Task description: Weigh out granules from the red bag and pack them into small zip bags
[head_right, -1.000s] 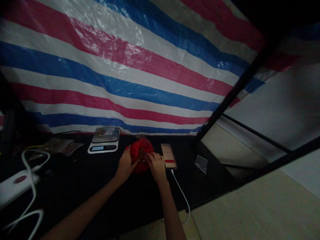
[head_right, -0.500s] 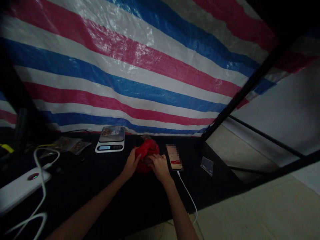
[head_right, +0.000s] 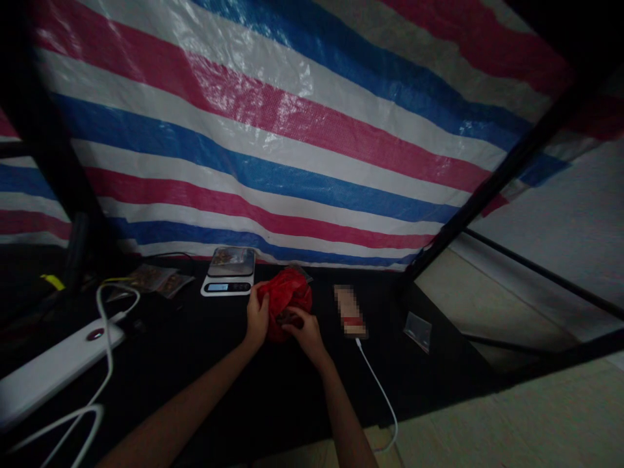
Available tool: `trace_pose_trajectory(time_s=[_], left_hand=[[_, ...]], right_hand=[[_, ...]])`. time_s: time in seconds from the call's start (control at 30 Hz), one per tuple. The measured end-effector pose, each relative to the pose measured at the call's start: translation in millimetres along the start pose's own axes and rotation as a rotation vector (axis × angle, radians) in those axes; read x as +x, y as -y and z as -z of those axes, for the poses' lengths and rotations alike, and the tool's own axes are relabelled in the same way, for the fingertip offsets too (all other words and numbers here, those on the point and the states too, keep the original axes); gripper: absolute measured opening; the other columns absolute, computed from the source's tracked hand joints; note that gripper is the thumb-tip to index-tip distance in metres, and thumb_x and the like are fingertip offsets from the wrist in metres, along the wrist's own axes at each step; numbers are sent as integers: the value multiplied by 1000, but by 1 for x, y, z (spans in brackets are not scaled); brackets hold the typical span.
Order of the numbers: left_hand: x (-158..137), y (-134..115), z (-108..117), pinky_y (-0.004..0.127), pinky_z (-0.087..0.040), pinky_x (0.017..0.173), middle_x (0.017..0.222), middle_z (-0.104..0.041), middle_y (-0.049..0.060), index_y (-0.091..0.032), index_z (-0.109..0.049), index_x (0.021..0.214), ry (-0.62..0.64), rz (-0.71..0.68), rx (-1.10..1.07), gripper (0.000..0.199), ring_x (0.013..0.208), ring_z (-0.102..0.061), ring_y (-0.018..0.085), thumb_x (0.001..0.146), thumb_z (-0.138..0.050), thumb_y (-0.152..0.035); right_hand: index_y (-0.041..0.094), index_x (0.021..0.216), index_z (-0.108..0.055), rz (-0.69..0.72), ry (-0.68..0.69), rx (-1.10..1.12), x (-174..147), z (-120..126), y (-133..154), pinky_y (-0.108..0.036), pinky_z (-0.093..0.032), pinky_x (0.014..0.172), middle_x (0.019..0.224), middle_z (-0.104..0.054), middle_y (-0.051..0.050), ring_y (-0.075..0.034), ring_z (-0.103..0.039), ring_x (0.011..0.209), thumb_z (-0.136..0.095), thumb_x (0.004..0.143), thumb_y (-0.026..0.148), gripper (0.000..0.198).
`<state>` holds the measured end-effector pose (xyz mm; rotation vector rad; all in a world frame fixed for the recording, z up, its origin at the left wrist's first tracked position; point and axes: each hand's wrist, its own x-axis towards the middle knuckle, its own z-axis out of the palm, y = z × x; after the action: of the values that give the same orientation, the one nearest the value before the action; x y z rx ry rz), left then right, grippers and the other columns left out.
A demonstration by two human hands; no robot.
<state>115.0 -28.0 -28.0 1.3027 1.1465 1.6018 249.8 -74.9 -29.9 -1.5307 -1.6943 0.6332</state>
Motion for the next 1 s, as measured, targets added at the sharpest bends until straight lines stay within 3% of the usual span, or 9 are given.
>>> trace_pose_trajectory(time_s=[0.13,0.27,0.5,0.6,0.7,0.77,0.83,0.93,1.0], left_hand=[[6,9,4,36,-36,91,99,-51,7,-17,-44,97,-118,25,38,19,97,-49,18,80,-36,-21],[7,18,2,39,-31,97,108,-45,9,-17,-37,106,-190,69,49,27,106,-44,19,80,-41,-25],[-8,12,-12,37,-34,96,114,-45,10,-18,-34,111,157,142,-30,33,108,-46,17,84,-37,-36],[8,6,1,38,-33,95,115,-44,11,-17,-34,113,-11,23,78,35,109,-44,19,84,-37,-36],[54,2,38,40,-35,92,108,-48,10,-17,-38,111,-144,-154,245,33,105,-46,20,82,-40,-33],[96,0,67,39,-37,89,101,-52,8,-17,-43,105,-46,-270,331,29,99,-50,20,81,-43,-32],[136,-2,90,38,-36,91,105,-53,8,-18,-47,103,166,-359,454,35,102,-48,21,73,-53,-34],[177,-1,105,37,-33,92,111,-53,12,-15,-51,104,473,-304,593,59,107,-45,25,52,-71,-34],[188,1,106,37,-37,88,103,-58,12,-16,-57,95,538,-261,636,59,102,-50,27,41,-76,-31]], right_hand=[[20,100,-60,-19,-18,254,0,4,-4,-37,-47,79,98,-66,-6,-21,-62,86,-66,63,33,39],[19,104,-57,-19,-58,364,-1,17,-1,-39,-44,86,107,-62,-8,-23,-58,98,-64,65,37,43],[20,108,-55,1,-154,377,1,40,16,-40,-41,90,112,-59,-9,-23,-55,103,-61,69,37,43],[20,106,-57,13,-187,322,6,48,28,-40,-43,87,109,-61,-9,-24,-57,99,-62,68,36,42],[19,104,-58,17,-191,268,11,52,42,-40,-45,85,103,-63,-8,-24,-59,95,-64,66,36,42],[19,103,-59,18,-182,247,15,54,50,-40,-45,84,101,-64,-8,-25,-59,93,-65,64,35,43],[19,102,-60,28,-166,242,19,53,55,-40,-45,84,101,-65,-8,-25,-59,93,-66,62,35,43],[19,102,-60,45,-141,256,26,51,59,-40,-45,84,100,-65,-8,-25,-60,91,-67,62,34,43],[20,102,-60,48,-127,272,30,49,58,-40,-45,84,99,-65,-8,-24,-60,90,-66,63,34,42]])
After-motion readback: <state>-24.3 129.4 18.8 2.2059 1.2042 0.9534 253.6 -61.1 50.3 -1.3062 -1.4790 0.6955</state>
